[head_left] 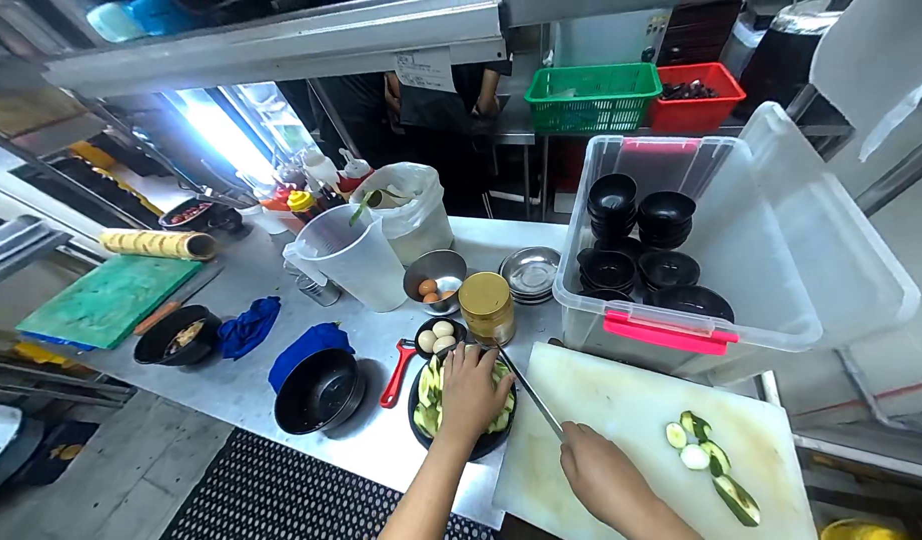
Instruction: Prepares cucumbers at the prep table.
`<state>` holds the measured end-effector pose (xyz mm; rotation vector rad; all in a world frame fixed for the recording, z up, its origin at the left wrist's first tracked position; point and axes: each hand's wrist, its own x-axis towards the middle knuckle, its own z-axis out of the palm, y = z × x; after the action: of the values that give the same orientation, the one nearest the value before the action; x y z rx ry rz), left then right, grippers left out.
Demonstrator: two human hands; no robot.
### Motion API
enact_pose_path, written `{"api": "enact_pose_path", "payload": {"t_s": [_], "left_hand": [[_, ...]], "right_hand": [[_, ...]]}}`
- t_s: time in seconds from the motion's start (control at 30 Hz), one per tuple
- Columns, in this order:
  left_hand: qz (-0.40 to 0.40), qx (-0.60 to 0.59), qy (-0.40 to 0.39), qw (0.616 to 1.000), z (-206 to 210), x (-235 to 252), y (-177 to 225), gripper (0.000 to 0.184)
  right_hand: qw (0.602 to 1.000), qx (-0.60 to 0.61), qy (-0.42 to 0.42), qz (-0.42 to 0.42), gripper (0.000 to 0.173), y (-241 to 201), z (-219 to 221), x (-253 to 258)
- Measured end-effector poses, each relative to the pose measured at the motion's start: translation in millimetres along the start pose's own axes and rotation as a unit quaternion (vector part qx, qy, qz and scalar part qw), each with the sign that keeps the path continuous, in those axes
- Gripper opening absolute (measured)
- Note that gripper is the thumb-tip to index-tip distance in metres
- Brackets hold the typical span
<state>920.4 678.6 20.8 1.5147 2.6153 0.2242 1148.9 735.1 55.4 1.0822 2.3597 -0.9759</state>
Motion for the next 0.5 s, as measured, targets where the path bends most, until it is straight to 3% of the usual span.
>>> {"api": "enact_pose_path", "payload": {"t_s": [0.27, 0.4, 0.5], "left_hand": [[-0.034, 0.018, -0.037, 0.999, -10.2, 14.1, 13.9, 0.039], [0.09, -0.06, 0.087, 0.99, -4.3, 2.9, 39.1, 0.04], [0.151, -0.19, 0.002, 0.97, 7.4, -24.1, 105.8, 0.041]], "right_hand": [[0.994, 0.071, 0.057, -0.062, 0.037, 66.0, 19.2, -43.0], [0.975, 0.098, 0.189, -0.067, 0.03, 142.9, 44.6, -114.1], [0.951, 0.162, 0.261, 0.028, 0.028, 196.7, 65.4, -174.9]]}}
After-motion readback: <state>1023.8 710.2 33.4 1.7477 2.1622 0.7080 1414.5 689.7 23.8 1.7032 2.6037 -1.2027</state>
